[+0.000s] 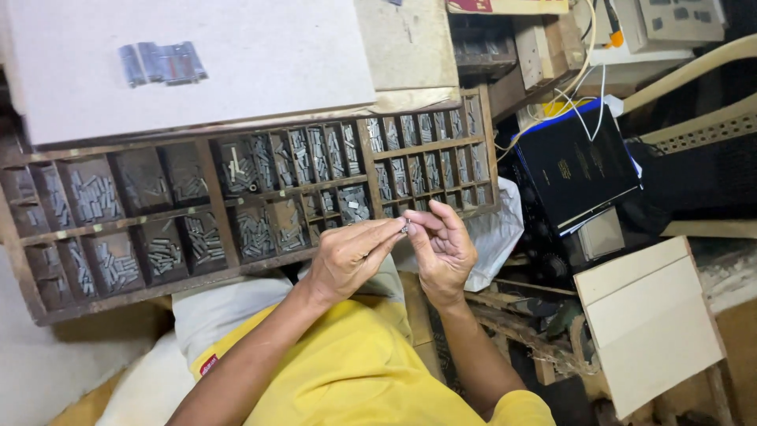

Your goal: The person sorts small metal printing type pieces from a wooden compartmentalized tray, picking them up by hand and arranging them into rows on a white sheet of paper. A white dog is visible on the floor next to the person throughout the task.

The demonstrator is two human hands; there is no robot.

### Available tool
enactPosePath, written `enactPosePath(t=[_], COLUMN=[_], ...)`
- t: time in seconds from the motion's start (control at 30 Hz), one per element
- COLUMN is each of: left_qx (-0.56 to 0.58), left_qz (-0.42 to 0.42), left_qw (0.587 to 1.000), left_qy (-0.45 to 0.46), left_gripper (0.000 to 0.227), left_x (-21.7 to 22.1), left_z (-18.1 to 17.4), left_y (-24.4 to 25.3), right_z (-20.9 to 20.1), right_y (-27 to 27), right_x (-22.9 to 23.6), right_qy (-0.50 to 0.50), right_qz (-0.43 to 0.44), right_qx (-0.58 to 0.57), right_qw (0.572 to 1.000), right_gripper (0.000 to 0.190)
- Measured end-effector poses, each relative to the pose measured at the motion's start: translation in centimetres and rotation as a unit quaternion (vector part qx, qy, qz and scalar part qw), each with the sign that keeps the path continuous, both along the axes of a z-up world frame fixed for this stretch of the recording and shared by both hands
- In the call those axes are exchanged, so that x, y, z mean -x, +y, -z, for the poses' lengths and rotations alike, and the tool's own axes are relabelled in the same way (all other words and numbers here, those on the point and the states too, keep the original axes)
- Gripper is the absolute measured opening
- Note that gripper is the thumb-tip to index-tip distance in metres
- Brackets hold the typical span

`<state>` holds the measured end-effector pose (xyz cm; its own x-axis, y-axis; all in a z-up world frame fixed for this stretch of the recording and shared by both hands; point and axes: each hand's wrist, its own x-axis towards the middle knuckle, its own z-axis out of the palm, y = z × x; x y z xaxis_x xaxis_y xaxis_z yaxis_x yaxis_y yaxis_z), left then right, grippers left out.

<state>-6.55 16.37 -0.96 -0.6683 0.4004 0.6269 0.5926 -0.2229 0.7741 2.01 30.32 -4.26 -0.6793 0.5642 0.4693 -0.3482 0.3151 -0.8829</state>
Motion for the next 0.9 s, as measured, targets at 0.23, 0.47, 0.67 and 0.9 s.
enactPosePath(t=[0.23, 0.47, 0.67, 0.9], left_qx=[0.01, 0.013, 0.012, 0.011], left_qz=[0.008, 0.005, 0.001, -0.005], left_qw=[1.0, 1.0, 1.0, 1.0], left_qy=[-0.006, 0.004, 0.012, 0.021], left_gripper=[0.02, 0.02, 0.018, 0.018], left_x=[-0.09, -0.12, -0.11, -0.28], left_z=[0.47, 0.59, 0.4, 0.25], left_y=[0.46, 0.12, -0.32, -0.42], right_z=[0.71, 0.85, 0.69, 0.28], right_y=[0.64, 0.65, 0.56, 0.28], right_x=[-0.24, -0.41, -0.51, -0.92], right_qy=[-0.002, 0.004, 0.009, 0.012], right_qz=[0.004, -0.001, -0.002, 0.031], right_qx=[0.002, 0.004, -0.018, -0.078], right_qw=[1.0, 1.0, 1.0, 0.996], right_gripper=[0.046, 0.048, 0.047, 0.048])
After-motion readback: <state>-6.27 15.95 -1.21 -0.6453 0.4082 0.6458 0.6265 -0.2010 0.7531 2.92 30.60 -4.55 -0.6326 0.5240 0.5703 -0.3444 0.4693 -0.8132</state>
